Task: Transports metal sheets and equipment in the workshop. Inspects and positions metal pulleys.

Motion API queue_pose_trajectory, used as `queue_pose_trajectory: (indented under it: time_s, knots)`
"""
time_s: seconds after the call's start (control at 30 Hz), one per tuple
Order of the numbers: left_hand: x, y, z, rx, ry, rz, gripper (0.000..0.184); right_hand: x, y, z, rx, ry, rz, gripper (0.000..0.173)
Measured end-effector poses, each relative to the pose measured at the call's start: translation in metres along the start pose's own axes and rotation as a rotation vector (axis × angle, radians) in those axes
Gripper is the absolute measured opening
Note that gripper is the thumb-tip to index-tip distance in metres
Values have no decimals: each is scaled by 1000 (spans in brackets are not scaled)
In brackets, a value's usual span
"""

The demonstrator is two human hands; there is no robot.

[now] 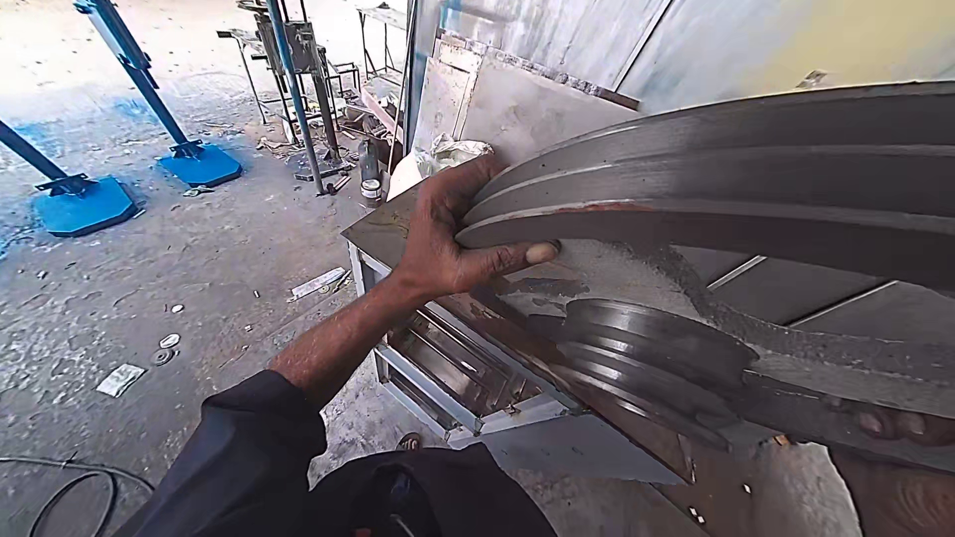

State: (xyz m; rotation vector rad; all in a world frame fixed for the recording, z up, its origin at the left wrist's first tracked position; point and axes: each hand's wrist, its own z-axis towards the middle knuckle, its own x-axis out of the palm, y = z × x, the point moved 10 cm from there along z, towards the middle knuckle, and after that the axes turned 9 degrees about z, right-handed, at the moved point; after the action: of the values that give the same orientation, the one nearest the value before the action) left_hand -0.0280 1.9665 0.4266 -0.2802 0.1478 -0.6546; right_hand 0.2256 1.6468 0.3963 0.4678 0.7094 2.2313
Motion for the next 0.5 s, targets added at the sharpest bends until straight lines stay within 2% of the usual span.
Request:
queue_pose_trajectory:
  time_s: [0.07,0.17,0.5]
  knots:
    - [-8,18,-5,-42,3,17,44,24,-15,4,25,17,-15,36]
    - [-16,40,-9,-87,22,12,39,33,-44,7,83,121,42,22]
    - [-9,100,-13,-344,68,-81,32,51,-82,39,191,86,-20,24]
